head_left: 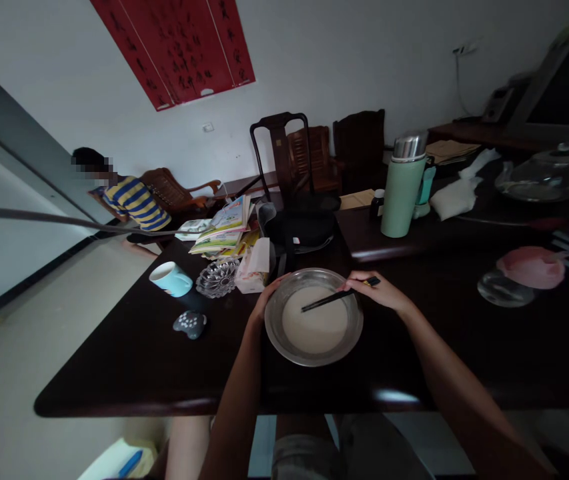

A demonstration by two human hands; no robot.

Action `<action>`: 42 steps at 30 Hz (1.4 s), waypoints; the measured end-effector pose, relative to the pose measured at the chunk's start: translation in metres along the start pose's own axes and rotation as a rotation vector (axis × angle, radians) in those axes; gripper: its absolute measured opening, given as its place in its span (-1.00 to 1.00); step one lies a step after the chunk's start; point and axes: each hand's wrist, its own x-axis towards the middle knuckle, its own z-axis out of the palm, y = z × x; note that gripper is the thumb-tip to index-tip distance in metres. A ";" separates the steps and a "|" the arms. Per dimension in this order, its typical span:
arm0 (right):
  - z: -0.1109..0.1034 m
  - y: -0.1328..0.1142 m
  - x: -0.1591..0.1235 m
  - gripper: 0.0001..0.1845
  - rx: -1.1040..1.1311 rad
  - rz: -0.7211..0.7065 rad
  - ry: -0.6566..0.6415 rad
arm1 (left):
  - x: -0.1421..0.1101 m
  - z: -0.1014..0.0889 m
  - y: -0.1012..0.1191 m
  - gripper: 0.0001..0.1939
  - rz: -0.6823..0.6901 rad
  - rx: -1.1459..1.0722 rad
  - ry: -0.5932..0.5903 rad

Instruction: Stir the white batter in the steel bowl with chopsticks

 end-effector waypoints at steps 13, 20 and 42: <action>-0.003 0.003 0.000 -0.60 0.010 0.013 0.027 | 0.001 -0.001 0.000 -0.47 0.001 0.014 0.018; -0.008 0.002 -0.002 -0.54 0.079 0.062 0.064 | -0.001 0.000 0.001 -0.49 0.009 0.024 -0.014; -0.015 0.007 -0.002 -0.50 0.079 0.074 0.131 | 0.001 0.000 0.003 -0.47 -0.012 0.014 0.003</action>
